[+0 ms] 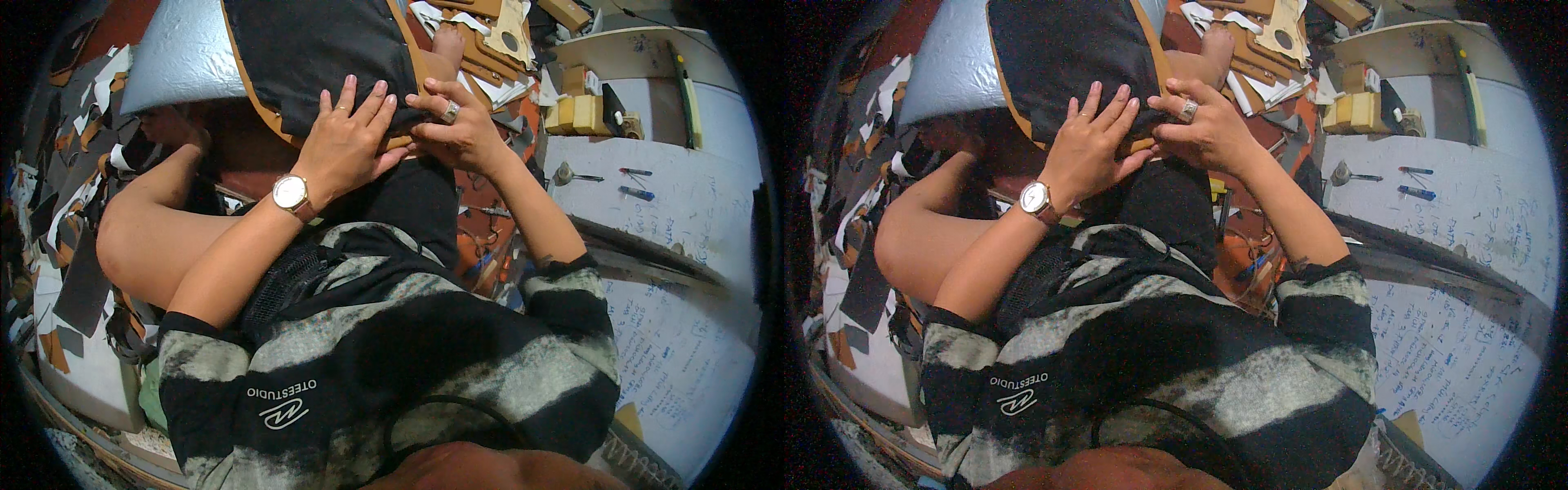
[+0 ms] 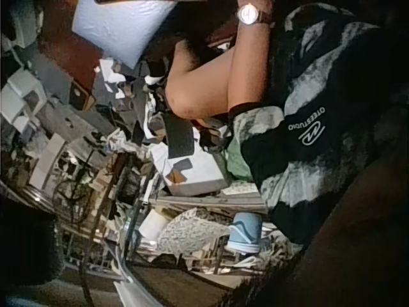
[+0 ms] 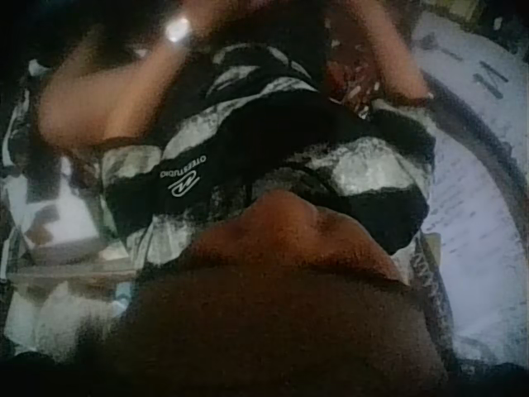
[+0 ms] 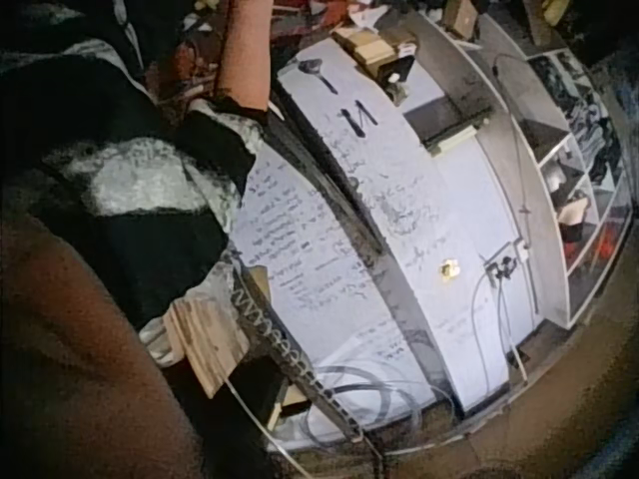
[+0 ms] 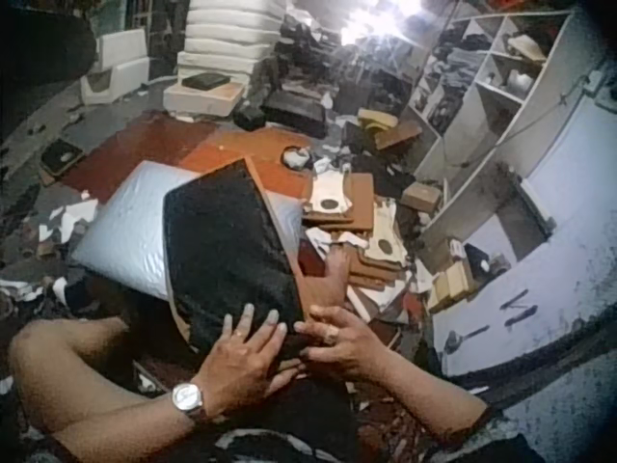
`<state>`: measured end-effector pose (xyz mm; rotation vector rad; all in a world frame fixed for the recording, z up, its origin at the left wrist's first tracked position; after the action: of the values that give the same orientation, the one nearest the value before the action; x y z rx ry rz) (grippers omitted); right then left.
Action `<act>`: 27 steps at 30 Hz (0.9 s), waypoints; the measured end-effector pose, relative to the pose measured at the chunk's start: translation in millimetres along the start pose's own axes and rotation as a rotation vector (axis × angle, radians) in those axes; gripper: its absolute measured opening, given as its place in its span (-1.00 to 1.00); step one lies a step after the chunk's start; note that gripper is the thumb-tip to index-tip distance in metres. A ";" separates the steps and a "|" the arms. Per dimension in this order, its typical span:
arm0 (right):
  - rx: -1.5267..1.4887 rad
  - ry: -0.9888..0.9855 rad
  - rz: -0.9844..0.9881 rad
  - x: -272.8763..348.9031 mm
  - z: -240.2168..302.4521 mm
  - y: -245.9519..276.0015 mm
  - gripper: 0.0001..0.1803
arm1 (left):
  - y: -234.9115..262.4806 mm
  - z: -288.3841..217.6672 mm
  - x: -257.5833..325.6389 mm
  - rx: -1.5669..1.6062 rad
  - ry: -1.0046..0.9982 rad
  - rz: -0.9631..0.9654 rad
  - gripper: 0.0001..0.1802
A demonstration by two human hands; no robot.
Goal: The person sits on the floor and attaches a black fabric panel to a curved wooden frame using a staple gun. They repeatedly pull and smooth the fabric, then drive staples along the edges to secure it. The person also uses a small metal tool to tuck and adjust the fabric at the corners.
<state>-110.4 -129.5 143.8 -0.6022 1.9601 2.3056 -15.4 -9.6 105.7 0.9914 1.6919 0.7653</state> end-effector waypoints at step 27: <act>-0.314 -1.589 0.107 357.5 -62.5 -216.5 -0.36 | -1.6 -8.7 -6.4 -0.056 -0.034 -0.123 -0.21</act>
<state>-361.4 -221.4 -183.4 1.0658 0.8113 1.8733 -23.0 -16.3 109.8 0.8496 1.6768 0.7075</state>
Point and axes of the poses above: each hand's wrist, its own x-axis away from the middle knuckle, its own y-axis out of the back of the hand, z = x × y, the point moved 8 cm from there along -x, towards the middle knuckle, and after that the axes turned 2 degrees about -y, right-handed, at the moved point
